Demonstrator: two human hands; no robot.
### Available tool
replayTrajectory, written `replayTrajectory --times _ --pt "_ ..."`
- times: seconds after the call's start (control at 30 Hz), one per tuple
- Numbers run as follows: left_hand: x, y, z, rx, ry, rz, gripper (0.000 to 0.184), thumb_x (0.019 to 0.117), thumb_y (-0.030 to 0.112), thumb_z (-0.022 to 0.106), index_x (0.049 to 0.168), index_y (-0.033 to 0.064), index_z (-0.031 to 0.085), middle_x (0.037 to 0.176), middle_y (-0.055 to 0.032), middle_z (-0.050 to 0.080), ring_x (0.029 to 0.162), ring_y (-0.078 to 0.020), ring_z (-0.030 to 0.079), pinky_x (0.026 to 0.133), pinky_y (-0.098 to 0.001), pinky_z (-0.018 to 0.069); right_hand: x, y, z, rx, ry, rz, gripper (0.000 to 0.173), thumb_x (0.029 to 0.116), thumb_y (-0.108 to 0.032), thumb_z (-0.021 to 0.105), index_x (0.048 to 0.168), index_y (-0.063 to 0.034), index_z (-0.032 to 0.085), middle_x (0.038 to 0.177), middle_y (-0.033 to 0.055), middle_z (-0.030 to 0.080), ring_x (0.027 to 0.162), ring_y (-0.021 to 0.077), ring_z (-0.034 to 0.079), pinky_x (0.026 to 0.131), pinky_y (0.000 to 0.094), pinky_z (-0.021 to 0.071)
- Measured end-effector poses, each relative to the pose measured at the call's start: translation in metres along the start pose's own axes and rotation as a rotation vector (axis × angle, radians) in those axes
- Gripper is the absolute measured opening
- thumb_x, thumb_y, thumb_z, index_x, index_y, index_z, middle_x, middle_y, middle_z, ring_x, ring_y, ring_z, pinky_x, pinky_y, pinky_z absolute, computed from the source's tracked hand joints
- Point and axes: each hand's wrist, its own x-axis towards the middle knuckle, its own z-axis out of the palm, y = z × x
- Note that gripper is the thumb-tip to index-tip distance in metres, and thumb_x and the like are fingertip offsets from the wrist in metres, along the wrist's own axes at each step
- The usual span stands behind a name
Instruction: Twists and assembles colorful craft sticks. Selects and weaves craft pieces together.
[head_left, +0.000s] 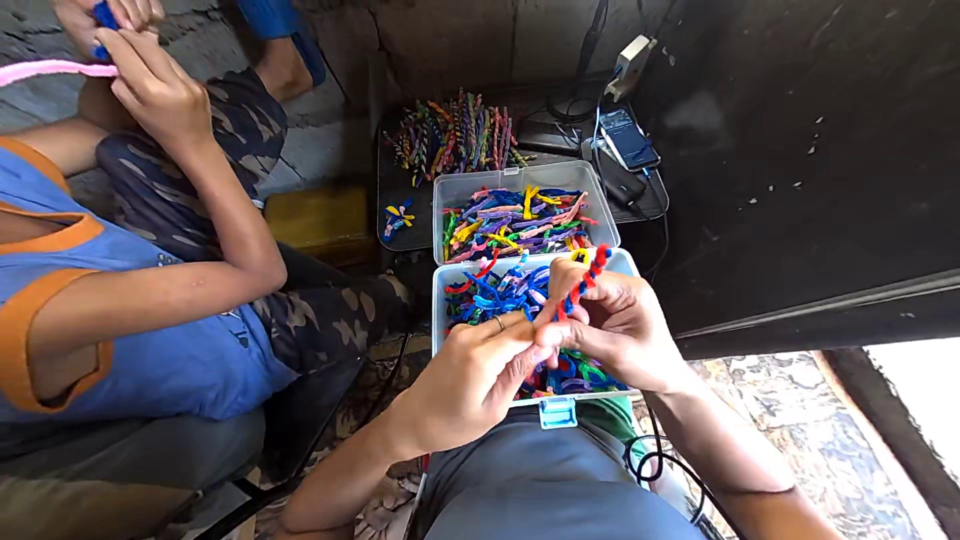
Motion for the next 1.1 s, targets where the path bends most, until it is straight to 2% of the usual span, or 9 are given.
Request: replayTrajectory --times 0.2,0.3,0.4,0.53,0.6,0.73,0.83,0.93,1.1 --pt "0.006 0.0 -0.008 -0.978 -0.395 -0.115 0.025 0.1097 0.021 0.047 0.096 0.0048 0.061 0.085 0.0094 0.065 0.075 0.0164 0.049 0.062 -0.0033 0.035 0.01 -0.004 -0.01 0.213 -0.311 -0.178 0.014 0.0954 -0.017 0.073 0.092 -0.0035 0.069 0.091 -0.0021 0.067 0.095 -0.0017 0.06 0.083 0.0148 0.0477" --pt "0.008 0.001 -0.008 -0.803 -0.327 -0.047 0.03 0.1105 0.02 0.045 0.097 -0.0005 0.061 0.084 0.005 0.064 0.075 0.0148 0.047 0.064 -0.0041 0.0355 0.006 -0.008 -0.007 0.098 -0.215 -0.218 0.02 0.0969 -0.017 0.071 0.084 -0.0042 0.063 0.083 -0.0023 0.061 0.089 -0.0016 0.056 0.08 0.0142 0.0445" --pt "0.003 0.002 -0.007 -0.208 -0.08 0.054 0.031 0.1099 0.016 0.046 0.095 -0.0056 0.063 0.085 -0.0058 0.064 0.081 0.0054 0.057 0.076 -0.0079 0.0461 0.001 -0.009 -0.001 -0.104 -0.058 -0.22 0.02 0.0984 -0.014 0.067 0.082 -0.0045 0.059 0.082 -0.0019 0.058 0.083 -0.0028 0.056 0.075 0.0118 0.0466" --pt "-0.001 -0.002 0.01 0.579 0.182 0.096 0.023 0.1049 0.012 0.052 0.094 -0.0002 0.068 0.078 -0.0121 0.061 0.063 -0.0142 0.058 0.057 -0.0198 0.046 0.0 0.0 0.01 -0.351 0.133 -0.222 0.021 0.0955 -0.013 0.067 0.079 -0.0066 0.057 0.079 -0.0022 0.051 0.08 -0.0012 0.052 0.072 0.0115 0.0447" --pt "-0.002 -0.001 0.01 0.486 0.183 0.058 0.025 0.1061 0.013 0.051 0.093 -0.0006 0.067 0.079 -0.0111 0.062 0.066 -0.0109 0.058 0.061 -0.0171 0.0459 0.0 0.001 0.013 -0.32 0.169 -0.178 0.023 0.0954 -0.015 0.069 0.077 -0.0076 0.057 0.08 -0.0032 0.053 0.079 -0.0031 0.055 0.07 0.0106 0.0486" --pt "0.001 0.004 -0.007 -0.42 -0.059 -0.092 0.03 0.11 0.017 0.045 0.094 -0.0005 0.064 0.081 0.0062 0.06 0.074 0.0127 0.048 0.067 -0.0048 0.0391 0.004 -0.005 0.003 -0.034 -0.021 -0.09 0.017 0.0962 -0.02 0.071 0.086 -0.0094 0.063 0.089 -0.0071 0.062 0.086 -0.0057 0.059 0.077 0.0117 0.0526" --pt "0.004 0.004 -0.011 -0.864 -0.246 -0.184 0.026 0.1096 0.022 0.047 0.098 0.0074 0.065 0.084 0.0142 0.063 0.073 0.0169 0.046 0.062 -0.0035 0.0344 0.008 -0.002 -0.002 0.202 -0.208 -0.104 0.011 0.0972 -0.02 0.071 0.095 -0.009 0.069 0.097 -0.0066 0.066 0.097 -0.0033 0.061 0.086 0.0152 0.0524" --pt "0.005 0.003 -0.01 -0.841 -0.255 -0.147 0.027 0.1106 0.022 0.045 0.103 0.0048 0.064 0.087 0.0125 0.063 0.074 0.0176 0.043 0.062 -0.0027 0.0331 0.007 -0.003 0.001 0.154 -0.138 -0.164 0.015 0.097 -0.017 0.071 0.087 -0.0072 0.066 0.088 -0.0054 0.062 0.089 -0.0038 0.058 0.08 0.0125 0.0486" --pt "-0.001 0.002 -0.003 -0.243 -0.042 -0.01 0.03 0.1098 0.013 0.044 0.097 -0.0074 0.063 0.087 -0.0047 0.065 0.082 0.0075 0.055 0.076 -0.0076 0.0449 -0.001 -0.004 0.011 -0.056 0.064 -0.131 0.02 0.0983 -0.017 0.069 0.084 -0.0079 0.058 0.083 -0.0036 0.057 0.074 -0.0043 0.057 0.066 0.0108 0.052"
